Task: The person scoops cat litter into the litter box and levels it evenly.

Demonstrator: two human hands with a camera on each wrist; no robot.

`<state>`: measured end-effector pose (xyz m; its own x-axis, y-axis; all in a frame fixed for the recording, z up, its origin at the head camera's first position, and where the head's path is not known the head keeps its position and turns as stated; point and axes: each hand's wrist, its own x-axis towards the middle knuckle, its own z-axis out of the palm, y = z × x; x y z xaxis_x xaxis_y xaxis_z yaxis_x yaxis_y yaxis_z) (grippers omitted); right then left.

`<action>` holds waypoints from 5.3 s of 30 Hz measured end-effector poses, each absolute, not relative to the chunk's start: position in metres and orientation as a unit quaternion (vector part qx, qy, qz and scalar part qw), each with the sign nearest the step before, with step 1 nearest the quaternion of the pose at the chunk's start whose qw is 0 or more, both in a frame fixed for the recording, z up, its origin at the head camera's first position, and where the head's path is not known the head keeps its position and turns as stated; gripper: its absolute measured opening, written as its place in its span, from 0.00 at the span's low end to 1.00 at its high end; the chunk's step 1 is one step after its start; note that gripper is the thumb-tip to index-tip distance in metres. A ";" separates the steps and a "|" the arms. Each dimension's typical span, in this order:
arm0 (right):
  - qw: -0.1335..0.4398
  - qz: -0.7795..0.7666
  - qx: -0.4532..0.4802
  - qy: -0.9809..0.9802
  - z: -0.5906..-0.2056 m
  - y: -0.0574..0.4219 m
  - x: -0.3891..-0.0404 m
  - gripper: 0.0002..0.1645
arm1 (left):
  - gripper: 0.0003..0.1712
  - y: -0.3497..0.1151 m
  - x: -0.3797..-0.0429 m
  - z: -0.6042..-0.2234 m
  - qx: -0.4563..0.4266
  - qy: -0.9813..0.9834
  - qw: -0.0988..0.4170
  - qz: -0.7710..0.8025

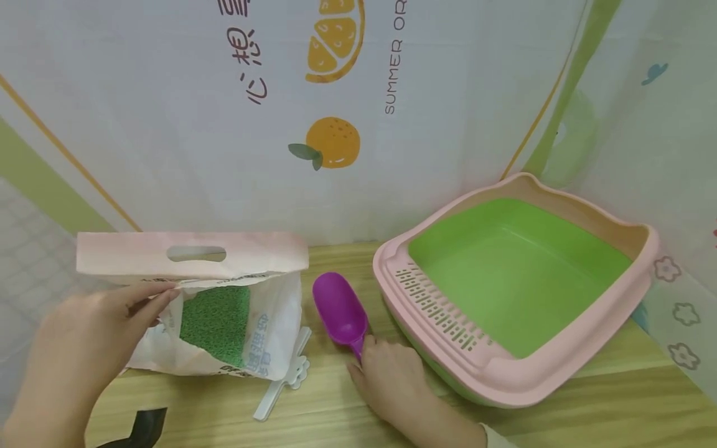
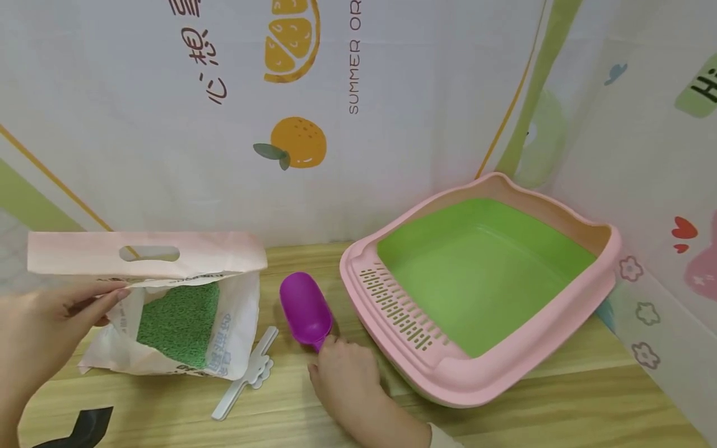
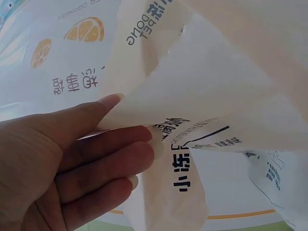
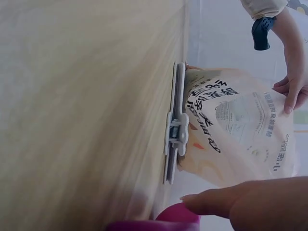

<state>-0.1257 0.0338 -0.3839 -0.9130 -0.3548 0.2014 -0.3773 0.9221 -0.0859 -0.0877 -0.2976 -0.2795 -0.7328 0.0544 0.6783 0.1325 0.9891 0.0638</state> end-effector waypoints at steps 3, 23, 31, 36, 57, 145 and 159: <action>0.088 0.060 0.192 -0.976 -0.387 0.035 -0.128 0.23 | 0.08 -0.297 -0.087 -0.280 -0.052 -0.930 0.360 -0.054; 0.066 0.113 0.190 -0.973 -0.396 0.036 -0.136 0.18 | 0.08 -0.292 -0.087 -0.280 -0.049 -0.937 0.342 -0.055; 0.022 0.146 0.192 -0.970 -0.373 0.036 -0.125 0.16 | 0.09 -0.291 -0.087 -0.280 -0.050 -0.938 0.339 -0.054; 0.013 0.144 0.188 -0.971 -0.352 0.042 -0.115 0.17 | 0.08 -0.291 -0.088 -0.281 -0.055 -0.937 0.341 -0.050; 0.022 0.205 0.213 -0.955 -0.285 0.093 -0.091 0.12 | 0.09 -0.289 -0.089 -0.278 -0.050 -0.942 0.327 -0.051; -0.100 0.090 0.326 -0.936 -0.292 -0.050 -0.131 0.15 | 0.09 -0.282 -0.089 -0.277 -0.101 -0.929 0.355 -0.023; -0.101 0.102 0.321 -0.936 -0.301 -0.065 -0.135 0.16 | 0.11 -0.283 -0.089 -0.279 -0.102 -0.928 0.357 -0.021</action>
<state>-0.1351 -0.0652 -0.3011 -0.7737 -0.6213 -0.1235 -0.5801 0.7732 -0.2562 -0.0892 -0.2829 -0.2787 -0.7244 0.1748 0.6669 0.2051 0.9782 -0.0337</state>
